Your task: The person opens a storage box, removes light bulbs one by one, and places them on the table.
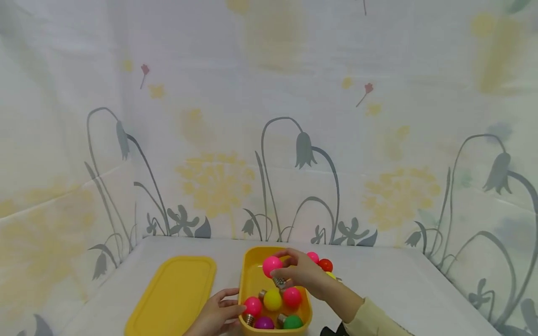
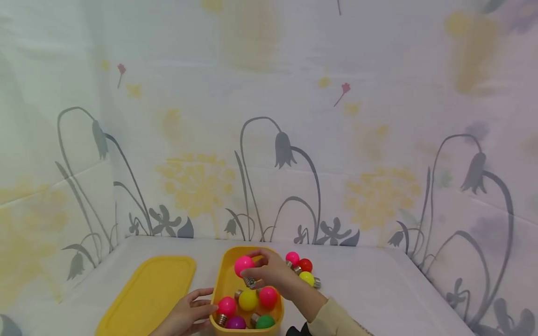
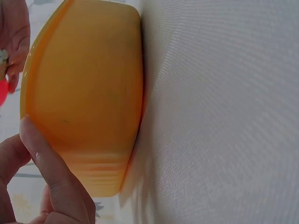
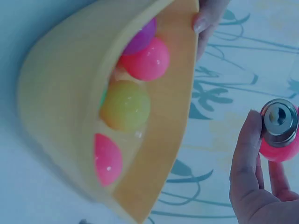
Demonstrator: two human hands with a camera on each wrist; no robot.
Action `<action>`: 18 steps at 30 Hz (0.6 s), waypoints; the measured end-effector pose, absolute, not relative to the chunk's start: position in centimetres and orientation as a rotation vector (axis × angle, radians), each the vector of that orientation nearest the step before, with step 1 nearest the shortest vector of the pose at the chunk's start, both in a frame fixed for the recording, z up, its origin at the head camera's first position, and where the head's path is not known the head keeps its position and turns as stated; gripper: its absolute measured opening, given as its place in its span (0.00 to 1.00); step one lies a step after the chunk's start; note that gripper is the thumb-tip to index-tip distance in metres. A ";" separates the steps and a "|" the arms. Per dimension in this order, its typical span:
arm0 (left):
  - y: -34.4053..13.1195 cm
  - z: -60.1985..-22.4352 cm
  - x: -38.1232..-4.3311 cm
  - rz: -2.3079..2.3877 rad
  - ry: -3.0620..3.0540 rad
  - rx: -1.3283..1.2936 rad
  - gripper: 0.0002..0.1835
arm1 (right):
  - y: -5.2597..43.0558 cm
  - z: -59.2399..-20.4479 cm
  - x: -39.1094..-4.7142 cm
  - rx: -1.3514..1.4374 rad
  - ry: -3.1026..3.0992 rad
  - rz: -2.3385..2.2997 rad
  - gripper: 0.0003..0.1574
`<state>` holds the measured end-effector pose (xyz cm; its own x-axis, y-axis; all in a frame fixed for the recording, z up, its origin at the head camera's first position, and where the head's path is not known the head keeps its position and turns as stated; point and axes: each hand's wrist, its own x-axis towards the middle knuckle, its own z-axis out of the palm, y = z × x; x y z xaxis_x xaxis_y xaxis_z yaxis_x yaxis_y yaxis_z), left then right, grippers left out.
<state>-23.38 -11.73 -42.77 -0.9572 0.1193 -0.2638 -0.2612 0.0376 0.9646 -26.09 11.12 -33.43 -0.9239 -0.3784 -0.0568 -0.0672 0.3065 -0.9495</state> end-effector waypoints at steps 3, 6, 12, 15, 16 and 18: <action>-11.9 -42.8 -23.3 2.002 2.044 -0.133 0.33 | 11.9 -33.4 -25.6 -0.360 2.391 -1.637 0.34; -12.0 -42.9 -23.1 2.017 2.037 -0.102 0.33 | 13.0 -33.6 -25.2 -0.343 2.432 -1.656 0.33; -11.9 -42.9 -22.8 2.053 2.019 -0.053 0.32 | 15.4 -34.4 -24.7 -0.279 2.518 -1.692 0.33; -11.9 -42.9 -22.9 2.047 2.024 -0.075 0.33 | 16.6 -35.0 -24.6 -0.236 2.548 -1.705 0.33; -11.9 -42.9 -23.0 2.044 2.025 -0.084 0.33 | 17.0 -35.2 -24.6 -0.224 2.553 -1.711 0.33; -12.0 -42.9 -23.0 2.037 2.026 -0.101 0.33 | 17.6 -35.5 -24.7 -0.206 2.547 -1.735 0.32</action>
<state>-23.04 -12.00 -42.89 -0.9622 0.1383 -0.2346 -0.2353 0.0112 0.9719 -24.72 17.65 -35.50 -0.9897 -0.1395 0.0313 -0.0802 0.3602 -0.9294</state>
